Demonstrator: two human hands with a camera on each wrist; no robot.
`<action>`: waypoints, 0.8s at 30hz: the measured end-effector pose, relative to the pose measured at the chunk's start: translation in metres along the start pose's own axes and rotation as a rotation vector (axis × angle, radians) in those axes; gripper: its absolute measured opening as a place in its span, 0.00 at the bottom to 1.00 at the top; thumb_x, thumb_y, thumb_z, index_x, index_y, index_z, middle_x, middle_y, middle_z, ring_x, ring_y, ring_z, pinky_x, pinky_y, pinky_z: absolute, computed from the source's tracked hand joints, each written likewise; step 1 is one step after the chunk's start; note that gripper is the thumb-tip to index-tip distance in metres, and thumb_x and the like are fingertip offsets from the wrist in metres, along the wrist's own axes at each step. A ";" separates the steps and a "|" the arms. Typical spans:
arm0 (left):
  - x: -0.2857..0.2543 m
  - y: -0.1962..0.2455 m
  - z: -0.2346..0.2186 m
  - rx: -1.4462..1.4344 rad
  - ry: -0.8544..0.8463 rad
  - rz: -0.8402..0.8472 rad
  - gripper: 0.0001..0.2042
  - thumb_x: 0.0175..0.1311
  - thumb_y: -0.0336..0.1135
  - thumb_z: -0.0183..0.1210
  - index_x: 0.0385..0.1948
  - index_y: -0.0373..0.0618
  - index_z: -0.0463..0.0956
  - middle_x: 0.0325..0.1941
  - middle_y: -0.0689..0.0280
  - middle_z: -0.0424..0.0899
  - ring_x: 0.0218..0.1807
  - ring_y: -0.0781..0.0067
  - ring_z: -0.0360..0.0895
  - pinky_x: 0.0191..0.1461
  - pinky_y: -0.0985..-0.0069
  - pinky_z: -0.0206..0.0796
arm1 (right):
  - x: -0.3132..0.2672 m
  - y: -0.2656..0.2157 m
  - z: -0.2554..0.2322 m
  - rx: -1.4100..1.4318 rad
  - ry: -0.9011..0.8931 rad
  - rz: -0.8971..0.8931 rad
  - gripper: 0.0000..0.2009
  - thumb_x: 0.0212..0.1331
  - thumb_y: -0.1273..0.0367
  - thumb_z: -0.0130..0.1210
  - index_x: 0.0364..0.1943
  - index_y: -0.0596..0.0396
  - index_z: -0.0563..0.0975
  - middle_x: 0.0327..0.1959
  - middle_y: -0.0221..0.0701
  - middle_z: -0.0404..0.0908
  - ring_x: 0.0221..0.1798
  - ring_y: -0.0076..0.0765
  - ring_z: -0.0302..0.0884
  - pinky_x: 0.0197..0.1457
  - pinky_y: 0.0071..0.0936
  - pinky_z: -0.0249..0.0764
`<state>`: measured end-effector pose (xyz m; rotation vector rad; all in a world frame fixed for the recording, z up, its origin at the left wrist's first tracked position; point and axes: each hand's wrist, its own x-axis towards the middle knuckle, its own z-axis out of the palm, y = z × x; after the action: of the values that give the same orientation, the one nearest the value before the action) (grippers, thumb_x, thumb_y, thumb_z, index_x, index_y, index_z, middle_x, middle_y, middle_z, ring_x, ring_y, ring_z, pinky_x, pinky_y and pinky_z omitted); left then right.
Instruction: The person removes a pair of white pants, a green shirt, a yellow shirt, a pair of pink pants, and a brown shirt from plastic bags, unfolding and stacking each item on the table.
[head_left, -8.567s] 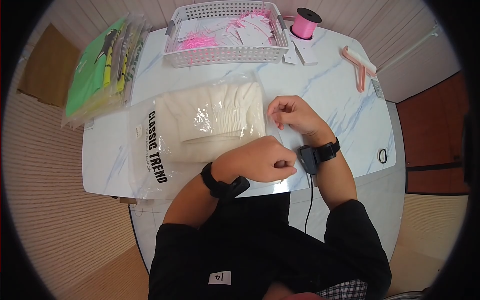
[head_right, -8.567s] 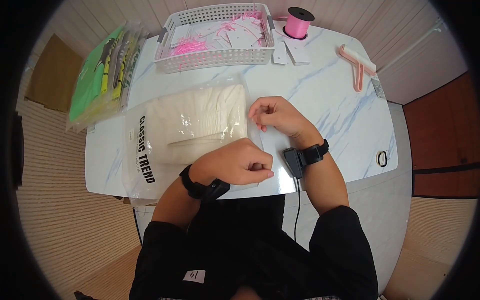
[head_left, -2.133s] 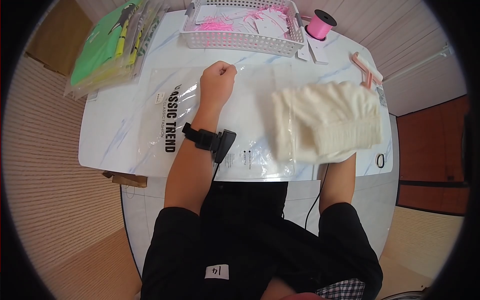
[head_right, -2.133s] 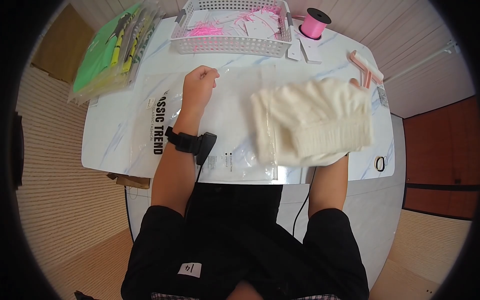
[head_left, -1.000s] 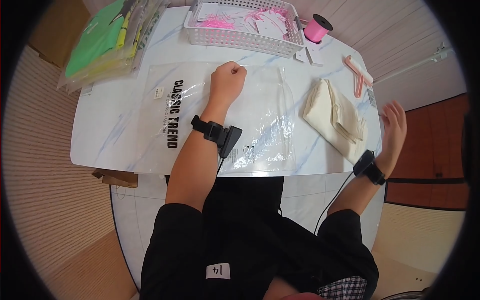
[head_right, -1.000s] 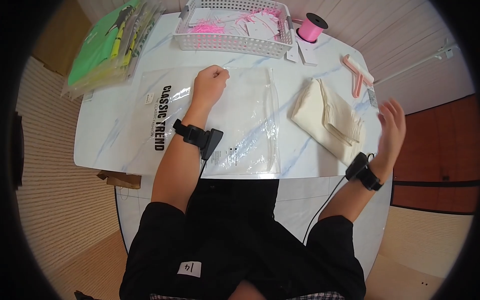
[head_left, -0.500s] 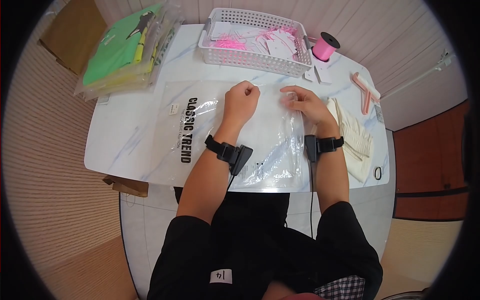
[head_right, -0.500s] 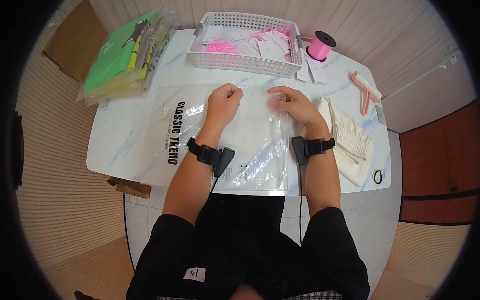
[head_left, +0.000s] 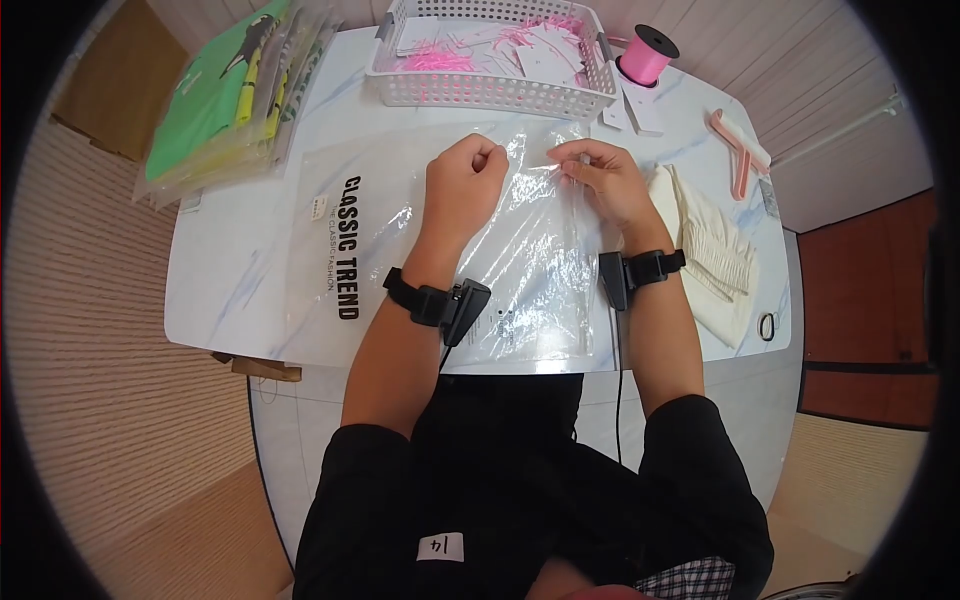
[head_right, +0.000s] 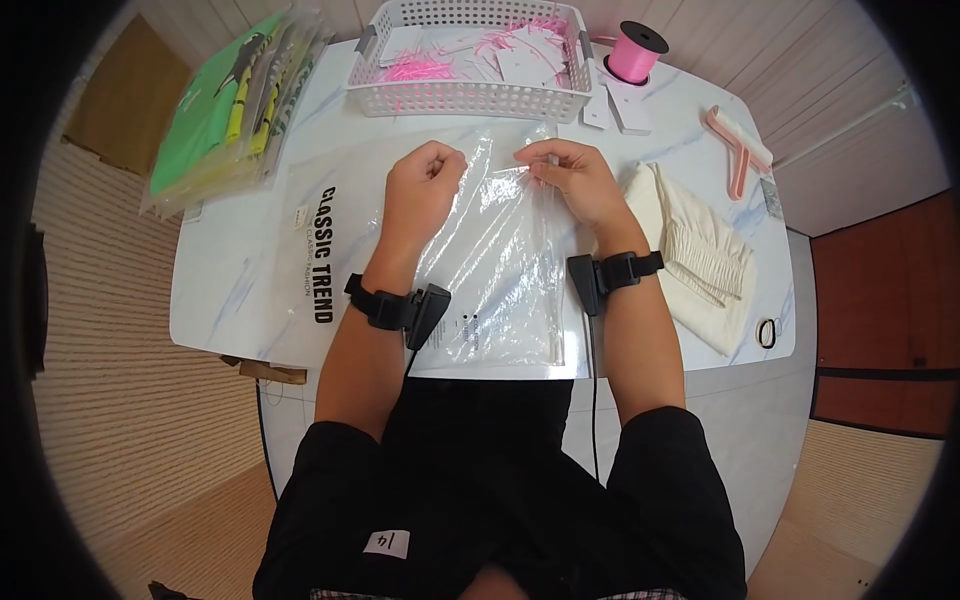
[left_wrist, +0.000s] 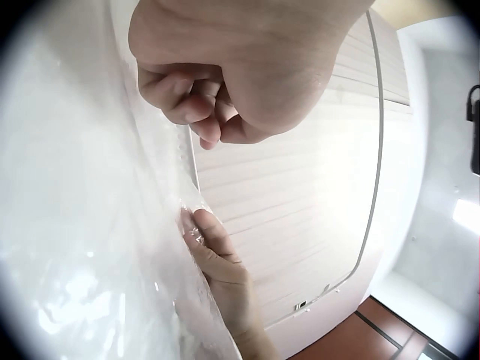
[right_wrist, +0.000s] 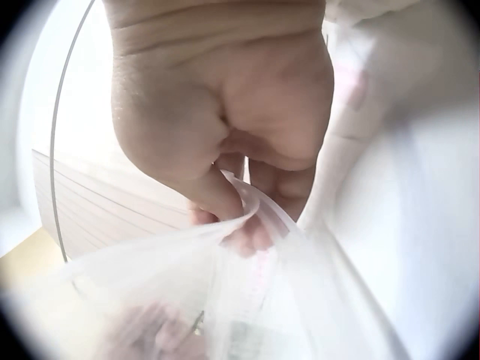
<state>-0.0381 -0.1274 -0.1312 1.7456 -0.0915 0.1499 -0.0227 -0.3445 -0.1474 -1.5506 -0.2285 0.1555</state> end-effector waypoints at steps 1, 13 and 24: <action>0.001 0.000 -0.001 0.004 0.005 0.006 0.08 0.60 0.32 0.56 0.26 0.35 0.76 0.17 0.72 0.74 0.20 0.86 0.65 0.24 0.82 0.56 | 0.002 -0.001 0.002 0.011 0.007 -0.019 0.08 0.57 0.81 0.53 0.39 0.62 0.79 0.42 0.33 0.80 0.40 0.24 0.75 0.45 0.21 0.70; 0.039 0.056 -0.022 0.365 0.001 0.210 0.15 0.57 0.32 0.54 0.48 0.43 0.73 0.18 0.62 0.73 0.22 0.72 0.71 0.32 0.75 0.65 | 0.009 0.005 -0.016 0.355 0.237 -0.438 0.07 0.60 0.81 0.49 0.35 0.59 0.79 0.44 0.34 0.79 0.48 0.33 0.78 0.47 0.23 0.71; 0.080 0.037 -0.050 0.547 -0.260 0.016 0.24 0.56 0.35 0.51 0.58 0.47 0.67 0.50 0.43 0.77 0.54 0.47 0.74 0.59 0.63 0.64 | 0.003 0.000 -0.016 0.512 0.136 -0.451 0.06 0.57 0.83 0.49 0.32 0.60 0.77 0.41 0.37 0.77 0.45 0.38 0.77 0.46 0.29 0.70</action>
<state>0.0334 -0.0831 -0.0745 2.3052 -0.2750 -0.0493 -0.0159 -0.3588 -0.1475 -0.9670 -0.3909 -0.2329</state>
